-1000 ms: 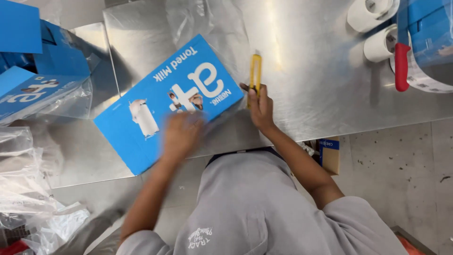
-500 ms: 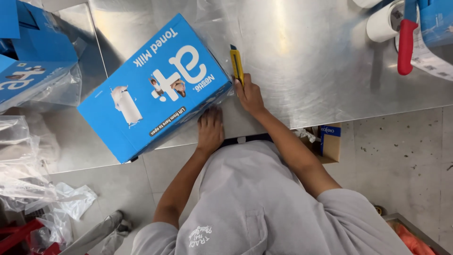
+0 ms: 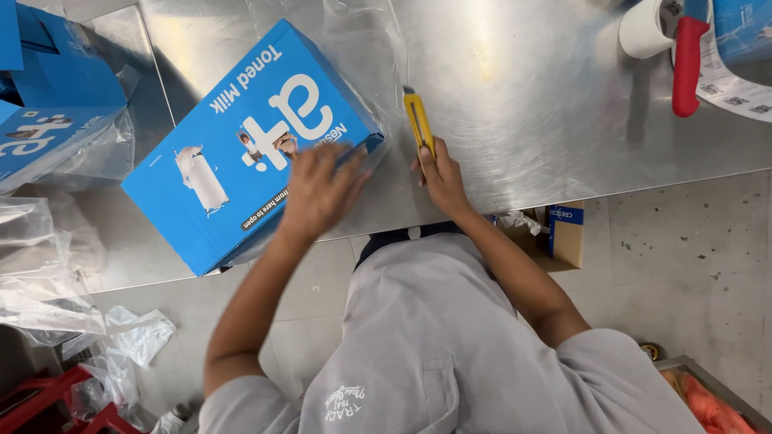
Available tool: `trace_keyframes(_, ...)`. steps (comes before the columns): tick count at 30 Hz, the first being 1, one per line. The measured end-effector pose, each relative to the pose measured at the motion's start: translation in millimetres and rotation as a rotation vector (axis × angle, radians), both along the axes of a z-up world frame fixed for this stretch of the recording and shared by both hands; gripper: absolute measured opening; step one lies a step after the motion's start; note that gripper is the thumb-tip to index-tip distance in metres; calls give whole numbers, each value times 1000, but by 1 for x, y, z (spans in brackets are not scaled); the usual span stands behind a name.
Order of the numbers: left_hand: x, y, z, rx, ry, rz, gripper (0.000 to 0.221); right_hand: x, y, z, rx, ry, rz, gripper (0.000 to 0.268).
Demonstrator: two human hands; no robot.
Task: Packing individual milk cartons into larger cardboard boxes and preparing shipping labels.
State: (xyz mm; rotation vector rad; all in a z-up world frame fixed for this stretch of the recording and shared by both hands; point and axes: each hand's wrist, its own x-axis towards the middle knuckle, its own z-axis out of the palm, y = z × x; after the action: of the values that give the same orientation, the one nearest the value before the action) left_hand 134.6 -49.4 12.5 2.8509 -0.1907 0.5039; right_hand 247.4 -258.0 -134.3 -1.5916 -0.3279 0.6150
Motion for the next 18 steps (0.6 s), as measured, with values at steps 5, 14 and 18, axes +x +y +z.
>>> trace_keyframes(5,32,23,37,10,84,61,54,-20,-28,11,-86,-44,137,39)
trace_keyframes(14,29,40,58,205,63,24,35,-32,-53,8,-198,-146,190,37)
trace_keyframes(18,36,87,115,367,-5,69,26,-30,-49,14,-237,-226,190,42)
